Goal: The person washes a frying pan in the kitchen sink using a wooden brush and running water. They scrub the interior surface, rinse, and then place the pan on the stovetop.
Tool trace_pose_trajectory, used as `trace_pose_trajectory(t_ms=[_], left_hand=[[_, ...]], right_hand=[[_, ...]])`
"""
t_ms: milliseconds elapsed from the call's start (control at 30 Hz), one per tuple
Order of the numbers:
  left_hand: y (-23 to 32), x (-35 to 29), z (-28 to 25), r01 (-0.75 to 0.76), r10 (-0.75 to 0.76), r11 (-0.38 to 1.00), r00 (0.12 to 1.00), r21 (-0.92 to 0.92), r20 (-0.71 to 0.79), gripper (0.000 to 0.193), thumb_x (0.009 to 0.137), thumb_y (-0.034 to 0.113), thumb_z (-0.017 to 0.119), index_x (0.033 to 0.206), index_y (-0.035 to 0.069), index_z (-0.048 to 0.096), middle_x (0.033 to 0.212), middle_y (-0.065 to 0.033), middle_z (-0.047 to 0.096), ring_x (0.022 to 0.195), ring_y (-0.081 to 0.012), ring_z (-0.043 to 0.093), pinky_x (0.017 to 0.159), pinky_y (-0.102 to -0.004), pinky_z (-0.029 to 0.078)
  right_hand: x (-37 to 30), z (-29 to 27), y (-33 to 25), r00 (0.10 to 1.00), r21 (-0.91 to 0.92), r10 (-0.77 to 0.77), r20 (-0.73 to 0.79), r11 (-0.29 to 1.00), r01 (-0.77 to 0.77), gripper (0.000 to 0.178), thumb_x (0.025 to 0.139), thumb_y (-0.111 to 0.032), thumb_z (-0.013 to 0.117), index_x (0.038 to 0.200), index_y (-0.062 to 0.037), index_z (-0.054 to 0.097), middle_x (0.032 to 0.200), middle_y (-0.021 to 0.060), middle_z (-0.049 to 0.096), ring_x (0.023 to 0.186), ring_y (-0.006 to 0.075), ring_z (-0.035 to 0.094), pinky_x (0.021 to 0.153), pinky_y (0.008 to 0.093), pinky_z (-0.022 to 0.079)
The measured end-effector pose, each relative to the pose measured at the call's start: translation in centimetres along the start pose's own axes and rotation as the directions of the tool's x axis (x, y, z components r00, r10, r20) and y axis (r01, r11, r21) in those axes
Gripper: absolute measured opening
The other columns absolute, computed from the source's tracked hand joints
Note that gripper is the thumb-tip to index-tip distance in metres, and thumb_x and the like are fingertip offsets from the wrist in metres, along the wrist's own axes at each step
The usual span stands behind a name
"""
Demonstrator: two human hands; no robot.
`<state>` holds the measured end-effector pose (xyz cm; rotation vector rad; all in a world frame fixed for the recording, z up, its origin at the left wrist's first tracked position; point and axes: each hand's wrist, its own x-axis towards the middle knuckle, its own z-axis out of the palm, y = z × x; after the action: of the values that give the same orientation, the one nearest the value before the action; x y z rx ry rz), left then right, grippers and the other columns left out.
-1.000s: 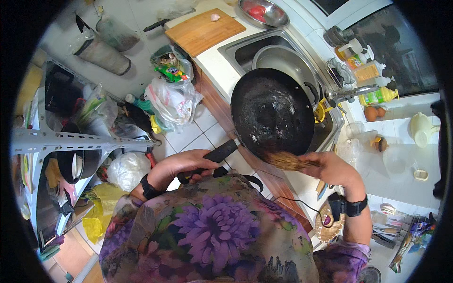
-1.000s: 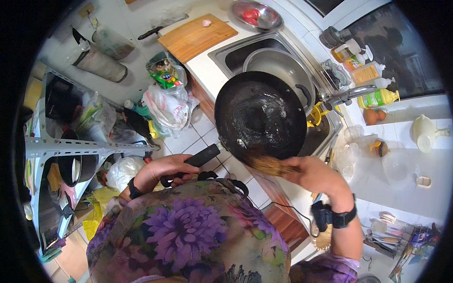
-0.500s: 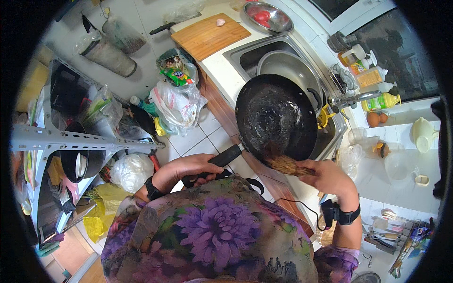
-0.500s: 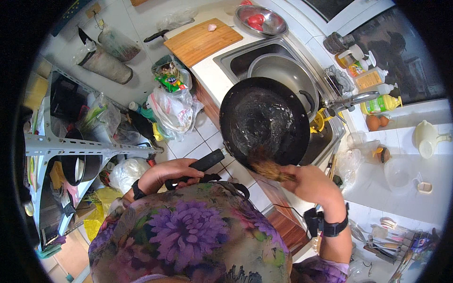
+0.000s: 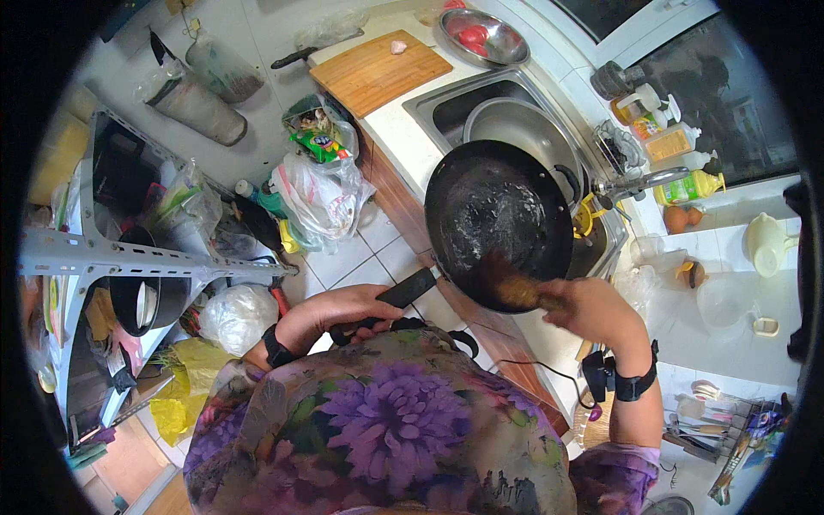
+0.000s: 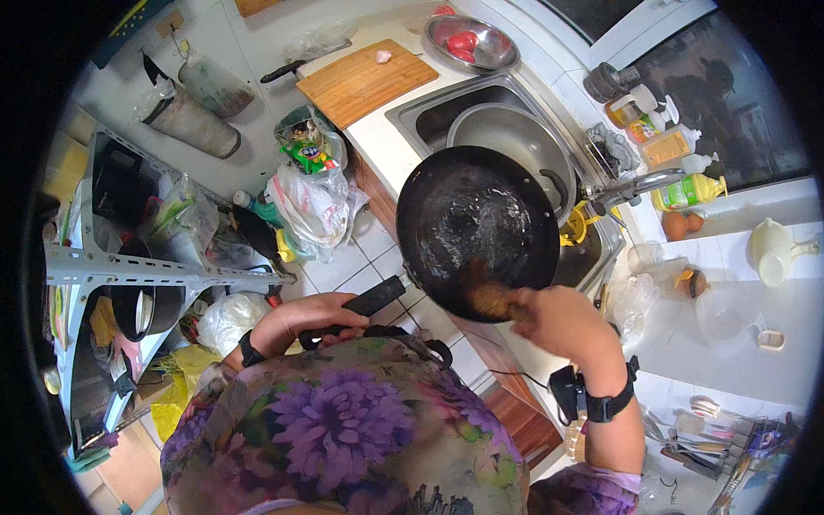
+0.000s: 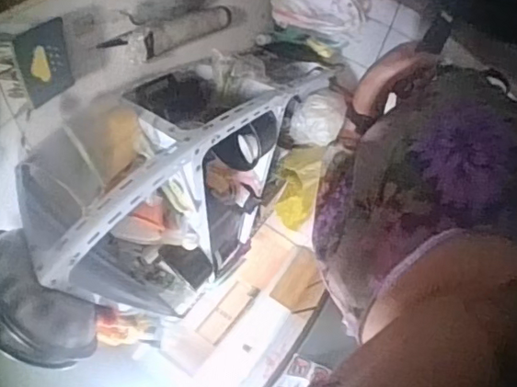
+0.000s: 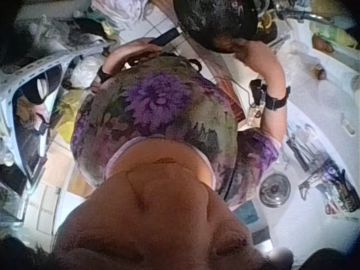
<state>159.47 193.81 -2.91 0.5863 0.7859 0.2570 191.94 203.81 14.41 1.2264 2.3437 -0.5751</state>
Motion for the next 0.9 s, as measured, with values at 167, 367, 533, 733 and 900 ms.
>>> trace_pose_trajectory(t_ms=[167,367,533,733,900], left_hand=[[0.0,-0.2,0.3,-0.02,0.02,1.0,1.0,-0.015,-0.022,0.022,0.093,0.027,0.059,0.095,0.009,0.047,0.064,0.0021,0.047,0.044,-0.0071,0.045,0.037,-0.0237,0.037],[-0.4,0.0,-0.2,-0.043,0.044,0.998,0.999,-0.045,0.03,0.022,0.094,0.027,0.059,0.092,0.009,0.046,0.065,0.0016,0.048,0.044,-0.0075,0.045,0.037,-0.0242,0.037],[-0.9,0.2,-0.5,-0.073,0.073,0.997,0.997,-0.02,0.034,0.023,0.094,0.028,0.058,0.09,0.009,0.046,0.065,0.002,0.048,0.044,-0.0067,0.044,0.036,-0.0237,0.037],[-0.5,0.1,-0.3,-0.051,0.05,0.999,0.999,0.012,0.014,0.023,0.094,0.03,0.058,0.09,0.011,0.046,0.064,0.0033,0.049,0.044,-0.0055,0.044,0.036,-0.0224,0.035],[-0.8,0.1,-0.1,-0.039,0.041,0.998,0.999,-0.044,0.033,0.023,0.094,0.031,0.058,0.09,0.011,0.046,0.063,0.0037,0.048,0.044,-0.0057,0.044,0.036,-0.0217,0.034]], right_hand=[[6.8,-4.0,-2.9,0.885,-0.117,-0.448,-0.124,0.893,0.435,0.033,0.078,-0.02,0.071,0.111,-0.0151,0.068,0.092,0.0163,0.068,0.084,0.0373,0.064,0.074,0.0421,0.052],[16.7,-5.2,7.7,0.872,0.003,0.184,-0.454,0.979,-0.205,0.043,0.087,-0.044,0.06,0.111,-0.0084,0.068,0.098,0.0187,0.069,0.091,0.0342,0.067,0.079,0.0406,0.052],[9.1,-3.3,12.4,0.892,-0.182,0.45,0.043,0.881,-0.436,0.026,0.081,-0.029,0.065,0.095,-0.0079,0.073,0.077,0.0135,0.069,0.062,0.024,0.067,0.06,0.0368,0.054],[1.8,-3.0,-1.4,0.958,-0.273,-0.281,-0.055,0.927,0.257,0.047,0.078,-0.024,0.069,0.124,-0.0312,0.061,0.077,0.0138,0.062,0.069,0.0352,0.063,0.064,0.0443,0.051],[9.5,-4.1,-4.6,0.758,-0.382,-0.489,-0.432,0.86,0.337,0.017,0.079,-0.019,0.064,0.095,-0.0158,0.067,0.075,0.017,0.061,0.069,0.0367,0.063,0.062,0.0467,0.051]])
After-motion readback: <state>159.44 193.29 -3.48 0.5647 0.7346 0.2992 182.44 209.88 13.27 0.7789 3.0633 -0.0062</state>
